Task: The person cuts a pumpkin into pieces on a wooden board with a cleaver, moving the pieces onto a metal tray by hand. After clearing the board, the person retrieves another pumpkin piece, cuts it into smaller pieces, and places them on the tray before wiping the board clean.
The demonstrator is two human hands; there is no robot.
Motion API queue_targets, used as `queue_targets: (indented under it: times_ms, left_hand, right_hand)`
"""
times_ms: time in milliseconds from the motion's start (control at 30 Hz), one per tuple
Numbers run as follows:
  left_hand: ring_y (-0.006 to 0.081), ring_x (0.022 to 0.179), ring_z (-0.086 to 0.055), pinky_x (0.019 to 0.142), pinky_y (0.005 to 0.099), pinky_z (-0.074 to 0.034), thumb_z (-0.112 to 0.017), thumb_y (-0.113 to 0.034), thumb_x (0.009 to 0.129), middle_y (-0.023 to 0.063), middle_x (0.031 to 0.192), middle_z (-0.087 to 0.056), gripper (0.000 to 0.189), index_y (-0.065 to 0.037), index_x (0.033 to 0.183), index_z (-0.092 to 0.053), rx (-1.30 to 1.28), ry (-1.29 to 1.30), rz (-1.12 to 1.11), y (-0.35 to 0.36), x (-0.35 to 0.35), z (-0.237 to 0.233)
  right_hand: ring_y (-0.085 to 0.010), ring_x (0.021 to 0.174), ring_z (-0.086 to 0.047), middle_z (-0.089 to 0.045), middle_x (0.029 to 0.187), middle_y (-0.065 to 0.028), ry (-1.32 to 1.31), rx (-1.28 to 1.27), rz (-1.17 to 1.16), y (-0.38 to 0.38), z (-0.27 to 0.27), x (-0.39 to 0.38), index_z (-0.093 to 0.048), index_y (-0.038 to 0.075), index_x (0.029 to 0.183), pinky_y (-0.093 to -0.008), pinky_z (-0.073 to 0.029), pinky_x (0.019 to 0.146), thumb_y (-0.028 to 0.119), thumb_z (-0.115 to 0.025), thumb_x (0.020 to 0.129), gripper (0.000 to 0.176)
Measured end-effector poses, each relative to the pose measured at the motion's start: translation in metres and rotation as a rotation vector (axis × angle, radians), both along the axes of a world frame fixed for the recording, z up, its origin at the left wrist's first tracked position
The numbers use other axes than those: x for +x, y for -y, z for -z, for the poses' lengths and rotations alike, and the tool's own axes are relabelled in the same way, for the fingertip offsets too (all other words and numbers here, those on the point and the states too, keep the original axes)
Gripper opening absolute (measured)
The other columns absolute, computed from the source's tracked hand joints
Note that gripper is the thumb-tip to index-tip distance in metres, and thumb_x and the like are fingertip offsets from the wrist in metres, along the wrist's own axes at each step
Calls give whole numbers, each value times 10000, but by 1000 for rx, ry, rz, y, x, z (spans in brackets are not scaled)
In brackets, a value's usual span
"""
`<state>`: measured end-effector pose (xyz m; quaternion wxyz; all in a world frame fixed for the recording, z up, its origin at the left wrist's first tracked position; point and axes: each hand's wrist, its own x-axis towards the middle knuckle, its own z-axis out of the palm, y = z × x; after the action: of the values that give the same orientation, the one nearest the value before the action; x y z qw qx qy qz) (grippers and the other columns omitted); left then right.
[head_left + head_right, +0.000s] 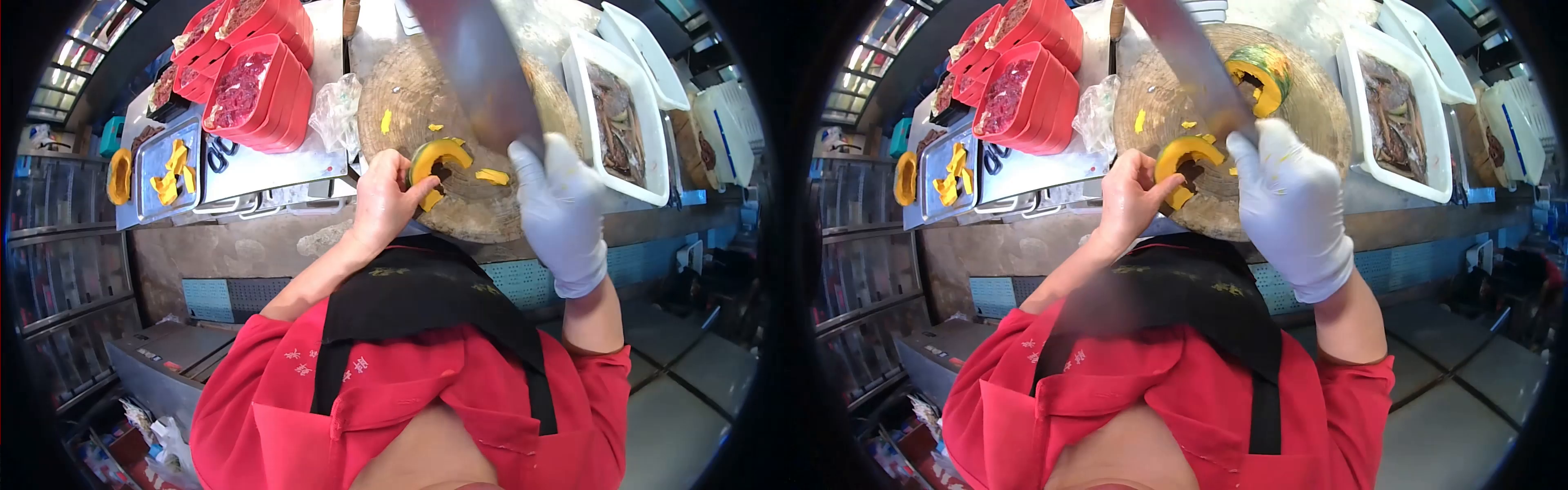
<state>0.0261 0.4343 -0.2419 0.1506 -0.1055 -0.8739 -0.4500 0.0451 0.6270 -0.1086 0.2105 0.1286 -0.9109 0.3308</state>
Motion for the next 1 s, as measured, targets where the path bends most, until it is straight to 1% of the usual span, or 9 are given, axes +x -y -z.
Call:
queue_targets:
  times_ms: [167, 233, 333, 433, 500, 600, 700, 733, 1000]
  left_hand:
    - [139, 554, -500, 486, 281, -429, -842, -102, 692, 64, 697, -495, 343, -10, 844, -549, 76, -57, 57, -1, 6, 3]
    - [155, 563, -511, 501, 290, -438, -842, -115, 691, 74, 700, -501, 351, -12, 861, -553, 148, 19, 77, 0, 8, 8]
    - [189, 579, -530, 530, 312, -454, -843, -155, 680, 89, 711, -518, 387, -8, 906, -565, 13, -18, 48, 0, 8, 5]
    - [237, 603, -554, 559, 328, -467, -822, -173, 679, 110, 723, -542, 403, 3, 932, -563, -51, -40, 76, -2, -5, 0]
    - [209, 657, -604, 587, 310, -488, -793, -172, 691, 122, 778, -618, 438, 24, 1022, -583, -130, 9, 68, 4, -11, -1]
    - [127, 764, -630, 667, 254, -505, -736, -142, 782, 115, 878, -689, 457, 40, 1177, -595, 395, 539, 84, 30, -22, 14]
    - [117, 776, -623, 696, 238, -494, -706, -115, 829, 81, 878, -678, 377, 36, 1161, -614, 257, 514, 79, 44, -16, 15]
    - [96, 803, -610, 723, 226, -487, -698, -102, 842, 61, 929, -665, 367, 22, 1178, -617, -82, 343, 56, 48, -16, 9]
    - [104, 803, -604, 749, 249, -497, -669, -93, 859, 47, 887, -628, 287, -2, 1128, -631, 171, 232, -42, 39, -36, 27]
  right_hand:
    - [-385, 597, -614, -602, 674, -202, -71, 94, 22, 4, 5, -2, -557, -9, 861, -404, -482, 526, 82, -649, 864, 129]
    - [-397, 660, -631, -616, 708, -231, 406, 460, -203, -6, 53, -7, -560, -8, 842, -453, -504, 599, 134, -592, 887, 153]
    - [-421, 742, -631, -624, 739, -251, 573, 497, -156, 6, 51, -9, -566, -11, 840, -488, -506, 683, 156, -543, 893, 176]
    - [-413, 684, -624, -611, 727, -243, 518, 421, -200, -13, 62, -24, -556, -10, 802, -454, -498, 625, 166, -597, 876, 196]
    - [-406, 633, -601, -593, 708, -253, 804, 11, -241, -29, 52, -36, -582, -10, 864, -420, -469, 586, 152, -604, 871, 163]
    - [-429, 656, -599, -581, 726, -274, 794, 75, -235, -27, 50, -36, -564, -18, 836, -440, -466, 588, 143, -604, 871, 169]
    - [-434, 783, -619, -609, 762, -268, 540, 357, -205, -14, 54, -22, -567, -24, 826, -494, -481, 681, 163, -601, 872, 196]
    - [-448, 759, -603, -595, 747, -274, 512, 359, -203, -12, 50, -19, -551, -20, 813, -486, -474, 640, 145, -605, 867, 182]
    - [-427, 625, -573, -540, 632, -228, 198, 127, -188, 4, -2, -15, -503, 16, 786, -453, -442, 539, 120, -618, 881, 182]
